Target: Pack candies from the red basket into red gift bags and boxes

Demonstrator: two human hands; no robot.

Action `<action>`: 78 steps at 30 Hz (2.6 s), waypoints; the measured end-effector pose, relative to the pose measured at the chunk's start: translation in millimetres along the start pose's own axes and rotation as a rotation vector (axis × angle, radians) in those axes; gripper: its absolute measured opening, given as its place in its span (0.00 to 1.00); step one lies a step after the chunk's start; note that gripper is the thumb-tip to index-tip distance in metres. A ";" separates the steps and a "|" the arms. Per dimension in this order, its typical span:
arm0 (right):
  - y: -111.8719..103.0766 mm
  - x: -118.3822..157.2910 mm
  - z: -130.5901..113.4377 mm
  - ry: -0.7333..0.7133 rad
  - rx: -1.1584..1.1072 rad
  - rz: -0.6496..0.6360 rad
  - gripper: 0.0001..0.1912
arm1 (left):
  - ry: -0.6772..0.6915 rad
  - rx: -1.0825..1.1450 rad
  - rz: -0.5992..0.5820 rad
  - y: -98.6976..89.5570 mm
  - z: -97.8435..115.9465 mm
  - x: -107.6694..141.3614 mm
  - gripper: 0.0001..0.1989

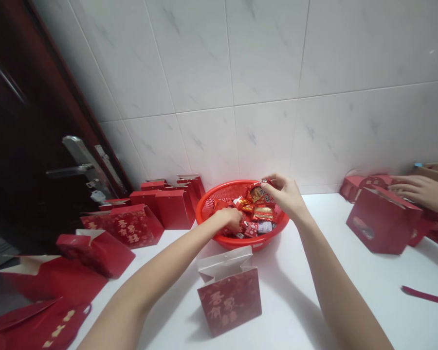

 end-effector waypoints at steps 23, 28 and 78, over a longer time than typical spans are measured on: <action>-2.0 0.6 -3.2 -0.011 0.085 0.023 0.11 | 0.156 0.142 -0.008 3.3 -18.4 -12.7 0.18; -2.8 -1.5 0.2 -0.018 0.054 0.029 0.12 | 0.368 0.661 0.030 -8.1 -31.1 -1.2 0.10; -5.2 -3.5 5.0 -0.024 0.101 0.053 0.11 | 0.309 0.693 0.093 3.8 -14.5 -26.6 0.10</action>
Point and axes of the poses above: each hand's wrist, its own x-axis away from the middle knuckle, its own y-axis out of the palm, z = x × y, the point moved 1 cm from there along -x, towards the middle knuckle, and after that the axes turned 6 degrees about x, right-handed, at the moved point
